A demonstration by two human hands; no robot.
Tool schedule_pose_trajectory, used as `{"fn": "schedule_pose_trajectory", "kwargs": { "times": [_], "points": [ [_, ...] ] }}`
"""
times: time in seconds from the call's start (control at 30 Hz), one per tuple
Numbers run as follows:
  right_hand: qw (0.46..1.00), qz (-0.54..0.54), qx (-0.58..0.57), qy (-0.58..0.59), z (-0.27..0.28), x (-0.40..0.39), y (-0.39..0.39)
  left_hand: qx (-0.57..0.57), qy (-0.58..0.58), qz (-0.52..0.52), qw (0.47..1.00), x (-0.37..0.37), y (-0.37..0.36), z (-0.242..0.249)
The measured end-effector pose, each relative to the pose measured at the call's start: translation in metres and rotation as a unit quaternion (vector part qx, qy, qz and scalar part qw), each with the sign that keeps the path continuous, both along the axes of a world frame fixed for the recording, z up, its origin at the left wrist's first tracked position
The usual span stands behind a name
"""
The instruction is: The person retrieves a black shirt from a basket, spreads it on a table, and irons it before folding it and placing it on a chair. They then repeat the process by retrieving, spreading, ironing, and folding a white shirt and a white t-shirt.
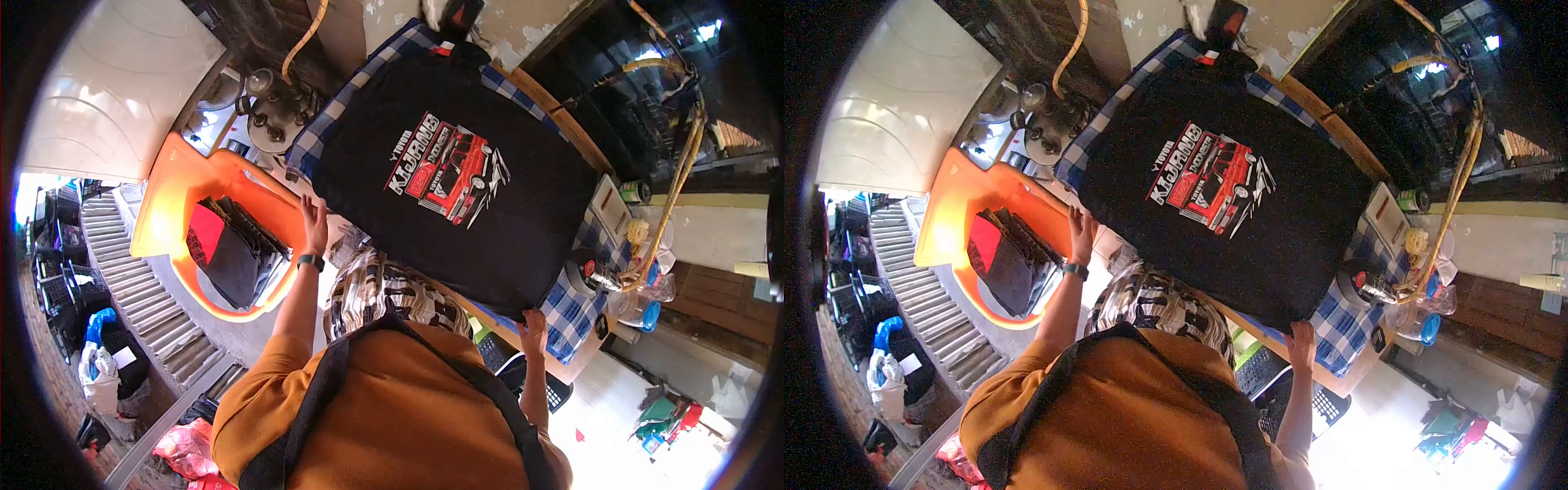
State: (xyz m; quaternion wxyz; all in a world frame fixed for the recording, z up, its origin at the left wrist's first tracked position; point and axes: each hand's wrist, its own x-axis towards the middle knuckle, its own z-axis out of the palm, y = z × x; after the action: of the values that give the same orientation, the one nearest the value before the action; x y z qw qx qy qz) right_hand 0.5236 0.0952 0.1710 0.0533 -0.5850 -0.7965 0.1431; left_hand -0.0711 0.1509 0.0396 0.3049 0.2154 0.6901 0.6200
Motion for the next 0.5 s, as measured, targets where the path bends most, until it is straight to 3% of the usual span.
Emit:
{"fn": "schedule_pose_trajectory", "kwargs": {
  "times": [0.07, 0.13, 0.23, 0.3, 0.37, 0.4, 0.43, 0.47, 0.5],
  "points": [
    [1.0, -0.005, -0.005, -0.001, -0.002, 0.004, -0.005, -0.085, -0.102, -0.062, 0.989, -0.015, 0.011, 0.005],
    [1.0, -0.007, 0.005, -0.022, 0.0, 0.004, -0.01, 0.004, -0.082, -0.142, 0.986, -0.02, 0.011, 0.0],
    [0.997, -0.055, 0.01, 0.045, -0.011, 0.015, -0.017, -0.127, -0.04, -0.257, 0.957, -0.017, -0.019, 0.015],
    [0.988, -0.117, -0.018, 0.103, -0.016, 0.016, -0.019, -0.25, 0.026, -0.396, 0.883, -0.032, -0.045, 0.012],
    [0.993, -0.095, 0.002, 0.077, 0.002, 0.014, -0.007, -0.346, 0.107, -0.525, 0.77, -0.06, -0.063, 0.011],
    [0.996, -0.067, 0.021, 0.051, 0.017, 0.008, 0.004, -0.385, 0.12, -0.571, 0.715, -0.072, -0.065, 0.031],
    [0.991, -0.047, 0.118, 0.044, 0.026, 0.002, 0.017, -0.43, 0.142, -0.57, 0.686, -0.056, -0.041, 0.111],
    [0.991, -0.049, 0.119, 0.048, 0.022, 0.007, 0.028, -0.473, 0.162, -0.571, 0.651, -0.037, -0.015, 0.198],
    [0.973, -0.121, 0.052, 0.192, 0.017, 0.018, 0.042, -0.343, 0.119, -0.55, 0.752, -0.091, -0.032, 0.124]
  ]
}}
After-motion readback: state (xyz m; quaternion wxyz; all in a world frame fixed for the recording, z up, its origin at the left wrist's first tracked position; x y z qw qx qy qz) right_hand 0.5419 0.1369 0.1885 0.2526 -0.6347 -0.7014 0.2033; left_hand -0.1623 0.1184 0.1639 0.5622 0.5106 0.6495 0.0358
